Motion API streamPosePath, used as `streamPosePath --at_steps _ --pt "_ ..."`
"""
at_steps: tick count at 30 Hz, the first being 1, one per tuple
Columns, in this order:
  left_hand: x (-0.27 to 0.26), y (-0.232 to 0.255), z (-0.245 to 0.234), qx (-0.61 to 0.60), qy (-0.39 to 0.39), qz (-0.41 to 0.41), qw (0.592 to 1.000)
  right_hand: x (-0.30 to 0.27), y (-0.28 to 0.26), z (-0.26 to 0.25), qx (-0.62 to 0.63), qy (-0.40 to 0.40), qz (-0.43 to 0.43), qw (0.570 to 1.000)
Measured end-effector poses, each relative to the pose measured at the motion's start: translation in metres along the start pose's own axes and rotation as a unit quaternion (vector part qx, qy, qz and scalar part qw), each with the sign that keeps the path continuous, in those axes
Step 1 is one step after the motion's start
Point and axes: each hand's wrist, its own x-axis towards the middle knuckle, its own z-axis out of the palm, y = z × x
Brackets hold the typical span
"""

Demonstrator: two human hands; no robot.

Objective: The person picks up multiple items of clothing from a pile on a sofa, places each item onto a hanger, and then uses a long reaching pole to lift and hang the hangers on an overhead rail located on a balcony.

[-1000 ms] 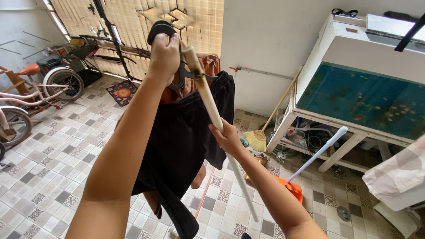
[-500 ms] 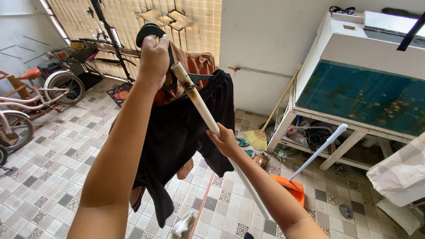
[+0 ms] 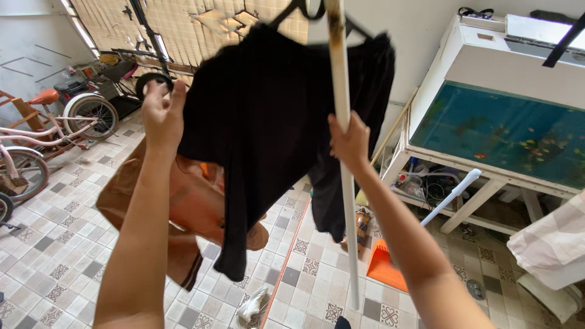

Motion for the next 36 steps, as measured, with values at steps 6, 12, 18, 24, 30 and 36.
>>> streamPosePath --at_steps 6,12,18,24,30,36 --pt "-0.058 -0.021 0.021 -0.123 0.026 0.162 0.979 0.054 -0.096 -0.018 -0.011 0.031 -0.101 0.994" --pt "-0.142 0.007 0.114 -0.198 -0.191 -0.005 0.961 0.115 -0.170 0.003 0.041 0.024 -0.125 0.991" --pt "-0.186 0.008 0.176 -0.244 -0.125 0.259 0.926 0.163 -0.205 0.007 0.066 0.007 -0.127 0.990" --pt "-0.205 -0.004 0.190 -0.104 -0.065 0.164 0.979 0.143 -0.193 0.002 0.107 -0.061 -0.158 0.980" --pt "-0.158 -0.005 0.212 -0.092 -0.028 0.199 0.975 0.165 -0.192 -0.031 0.119 -0.247 -0.144 0.951" --pt "-0.076 0.055 0.250 -0.095 -0.014 0.234 0.968 0.095 -0.103 -0.072 0.062 -0.506 0.007 0.860"
